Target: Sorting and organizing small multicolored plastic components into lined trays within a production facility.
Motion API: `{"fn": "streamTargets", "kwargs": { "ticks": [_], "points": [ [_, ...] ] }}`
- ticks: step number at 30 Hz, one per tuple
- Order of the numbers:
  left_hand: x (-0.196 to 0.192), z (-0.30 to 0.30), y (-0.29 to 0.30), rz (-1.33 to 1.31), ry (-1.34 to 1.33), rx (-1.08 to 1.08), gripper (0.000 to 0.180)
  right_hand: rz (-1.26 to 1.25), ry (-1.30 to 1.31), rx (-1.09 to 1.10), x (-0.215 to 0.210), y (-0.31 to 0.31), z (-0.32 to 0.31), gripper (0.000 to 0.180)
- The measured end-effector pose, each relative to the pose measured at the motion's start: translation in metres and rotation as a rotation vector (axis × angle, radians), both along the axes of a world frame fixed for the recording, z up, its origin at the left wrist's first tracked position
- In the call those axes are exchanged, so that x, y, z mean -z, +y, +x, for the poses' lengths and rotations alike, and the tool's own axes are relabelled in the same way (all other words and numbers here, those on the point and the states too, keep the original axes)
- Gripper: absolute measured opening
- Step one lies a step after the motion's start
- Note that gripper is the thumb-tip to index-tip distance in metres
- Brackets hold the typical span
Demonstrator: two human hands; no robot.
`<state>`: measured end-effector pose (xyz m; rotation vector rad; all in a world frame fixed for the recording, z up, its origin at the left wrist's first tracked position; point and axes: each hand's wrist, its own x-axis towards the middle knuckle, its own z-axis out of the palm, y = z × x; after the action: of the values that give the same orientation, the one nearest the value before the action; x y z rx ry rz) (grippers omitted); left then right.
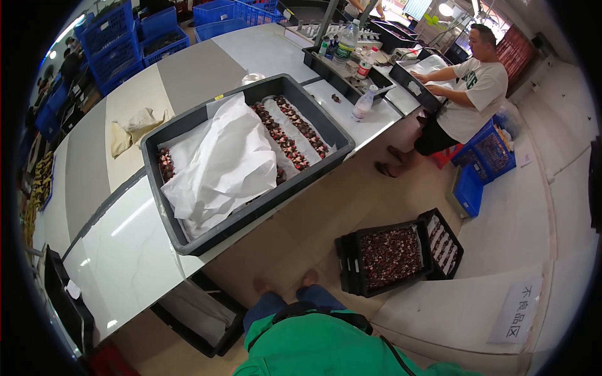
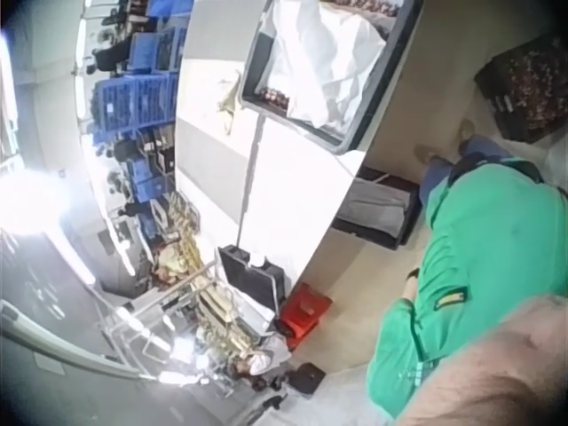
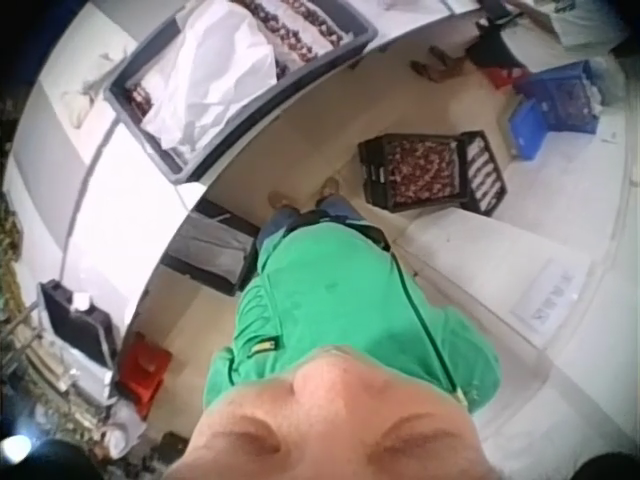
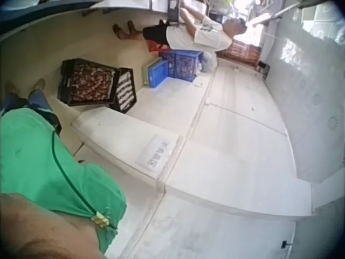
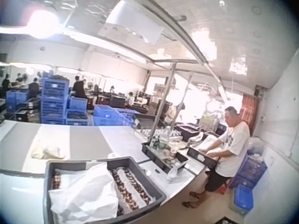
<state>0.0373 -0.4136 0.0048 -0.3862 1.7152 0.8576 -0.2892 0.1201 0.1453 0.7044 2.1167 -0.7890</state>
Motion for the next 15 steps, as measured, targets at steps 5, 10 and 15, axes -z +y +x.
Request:
{"fn": "streamTargets", "kwargs": {
  "ticks": [5, 10, 15],
  "points": [
    [0.009, -0.008, 0.004, -0.015, -0.009, 0.043, 0.040, 0.018, 0.046, 0.015, -0.007, 0.020, -0.021, 0.016],
    [-0.011, 0.048, 0.042, -0.062, -0.088, -0.087, 0.040, -0.008, 0.030, -0.143, 0.002, 0.011, -0.083, 0.016],
    [-0.154, -0.217, -0.065, -0.083, 0.207, -0.236, 0.031, -0.058, 0.023, -0.363, 0.018, -0.055, -0.176, 0.017]
  ]
}}
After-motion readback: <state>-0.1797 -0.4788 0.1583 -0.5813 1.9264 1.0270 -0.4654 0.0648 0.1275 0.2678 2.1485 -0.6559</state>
